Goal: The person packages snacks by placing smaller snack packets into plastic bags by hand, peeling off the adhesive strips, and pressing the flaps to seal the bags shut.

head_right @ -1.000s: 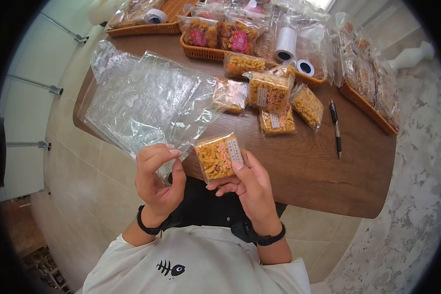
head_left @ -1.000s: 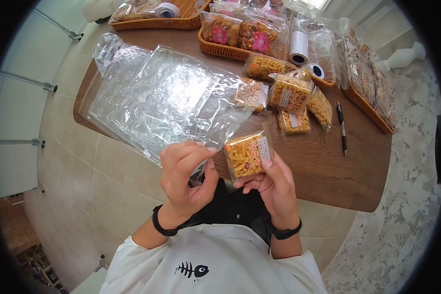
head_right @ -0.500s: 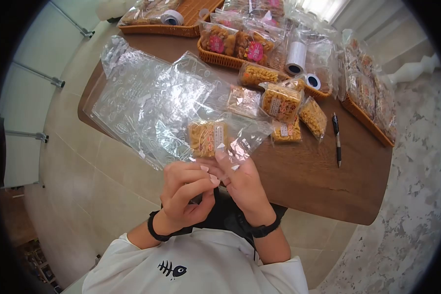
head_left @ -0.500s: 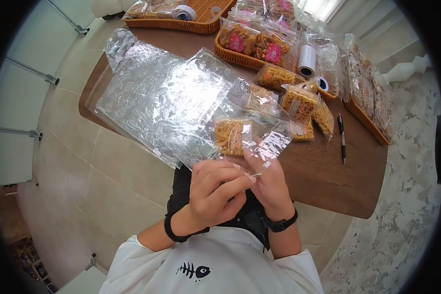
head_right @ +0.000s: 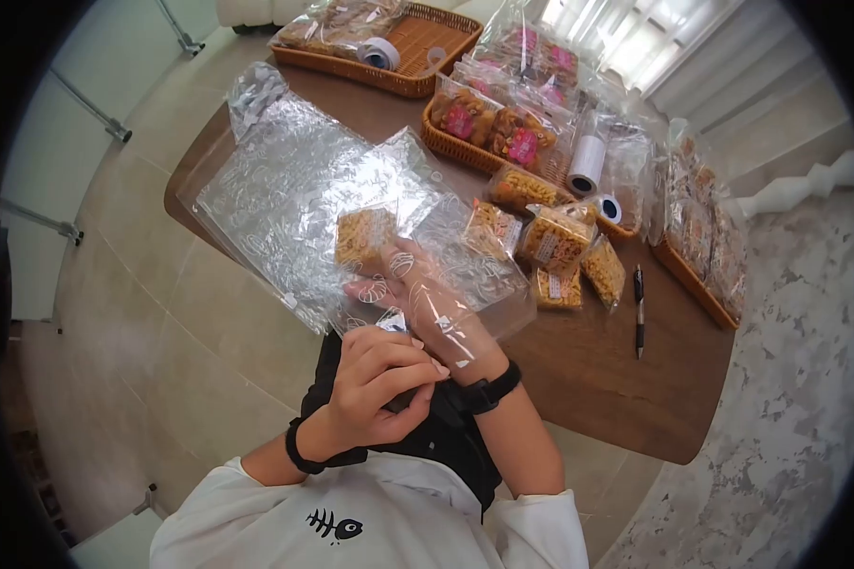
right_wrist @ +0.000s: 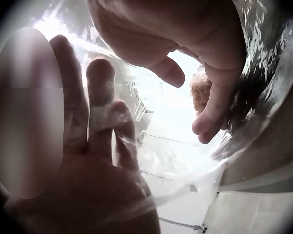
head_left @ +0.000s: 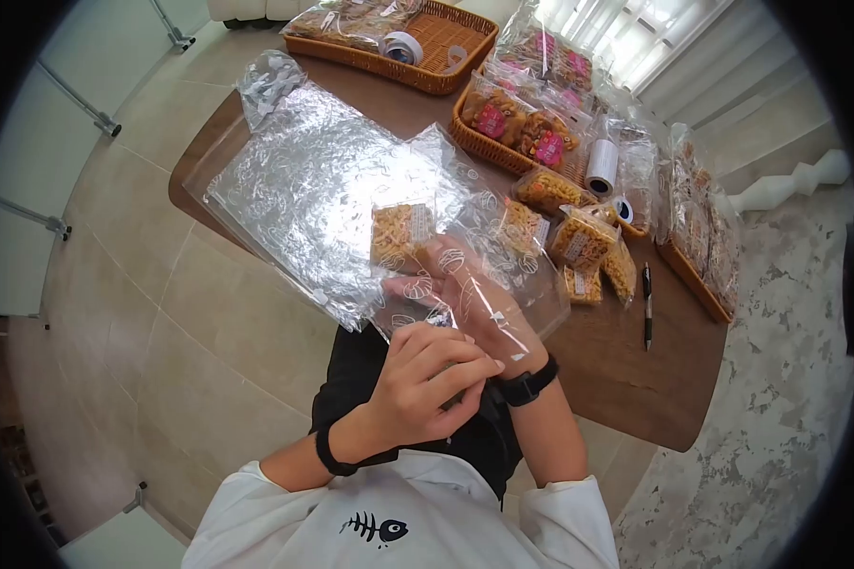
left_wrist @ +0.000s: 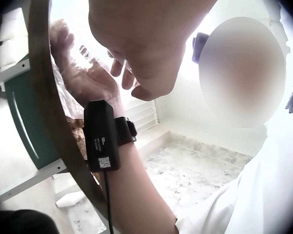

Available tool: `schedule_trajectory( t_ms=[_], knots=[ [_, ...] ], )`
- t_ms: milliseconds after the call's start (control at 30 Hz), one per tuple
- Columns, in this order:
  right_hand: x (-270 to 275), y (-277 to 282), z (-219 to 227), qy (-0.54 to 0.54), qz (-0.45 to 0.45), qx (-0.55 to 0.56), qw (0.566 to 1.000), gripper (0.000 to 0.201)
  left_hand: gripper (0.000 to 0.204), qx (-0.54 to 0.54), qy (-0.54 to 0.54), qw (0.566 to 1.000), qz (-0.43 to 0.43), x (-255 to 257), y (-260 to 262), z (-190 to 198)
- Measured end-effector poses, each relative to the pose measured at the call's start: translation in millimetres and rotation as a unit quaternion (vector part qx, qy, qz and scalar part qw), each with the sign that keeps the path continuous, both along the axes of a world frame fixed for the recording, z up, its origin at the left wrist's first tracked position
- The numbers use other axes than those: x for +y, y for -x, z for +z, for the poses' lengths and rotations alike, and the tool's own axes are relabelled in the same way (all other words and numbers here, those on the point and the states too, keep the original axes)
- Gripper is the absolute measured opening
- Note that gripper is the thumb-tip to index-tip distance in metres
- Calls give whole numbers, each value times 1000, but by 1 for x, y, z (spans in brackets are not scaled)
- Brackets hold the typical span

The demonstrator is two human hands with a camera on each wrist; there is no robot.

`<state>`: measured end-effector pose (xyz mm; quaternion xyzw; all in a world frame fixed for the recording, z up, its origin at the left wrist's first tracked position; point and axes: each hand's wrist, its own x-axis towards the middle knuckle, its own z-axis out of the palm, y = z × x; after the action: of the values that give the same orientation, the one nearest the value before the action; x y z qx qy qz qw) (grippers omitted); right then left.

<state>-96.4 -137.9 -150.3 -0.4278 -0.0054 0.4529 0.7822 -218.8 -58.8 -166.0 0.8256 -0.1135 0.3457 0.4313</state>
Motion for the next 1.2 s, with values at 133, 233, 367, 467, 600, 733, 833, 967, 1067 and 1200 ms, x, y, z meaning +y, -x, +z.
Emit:
schedule_trajectory(
  t_ms=[133, 233, 367, 467, 600, 733, 833, 967, 1067, 1200],
  knots=[
    [8, -3, -3, 160, 4, -143, 977, 51, 46, 33, -24, 997, -60, 19, 16, -3],
    [8, -10, -23, 189, 13, -171, 967, 47, 58, 78, -16, 991, -106, 36, 32, -2],
    [7, -10, -25, 182, 28, -178, 967, 51, 59, 106, -32, 993, -35, 72, 35, 0],
    [8, -2, -20, 257, 61, -290, 920, 48, 51, 141, -39, 983, 114, 100, 24, 2],
    [9, 5, -11, 295, 67, -334, 893, 35, 56, 155, -146, 972, 100, 111, 18, -3],
    [5, 8, -29, 279, 40, -566, 775, 26, 52, 163, -140, 970, 113, 114, 18, -1],
    [4, 11, -26, 263, 72, -579, 769, 27, 50, 160, -140, 964, 158, 125, 16, -3],
    [6, 16, -21, 311, 95, -664, 673, 37, 45, 147, -127, 961, 198, 138, 12, -2],
    [7, 19, -27, 314, 144, -683, 643, 56, 42, 139, -105, 962, 211, 141, 9, 1],
    [6, 20, -14, 310, 216, -649, 660, 60, 39, 133, -100, 964, 207, 141, 3, 5]
  ],
)
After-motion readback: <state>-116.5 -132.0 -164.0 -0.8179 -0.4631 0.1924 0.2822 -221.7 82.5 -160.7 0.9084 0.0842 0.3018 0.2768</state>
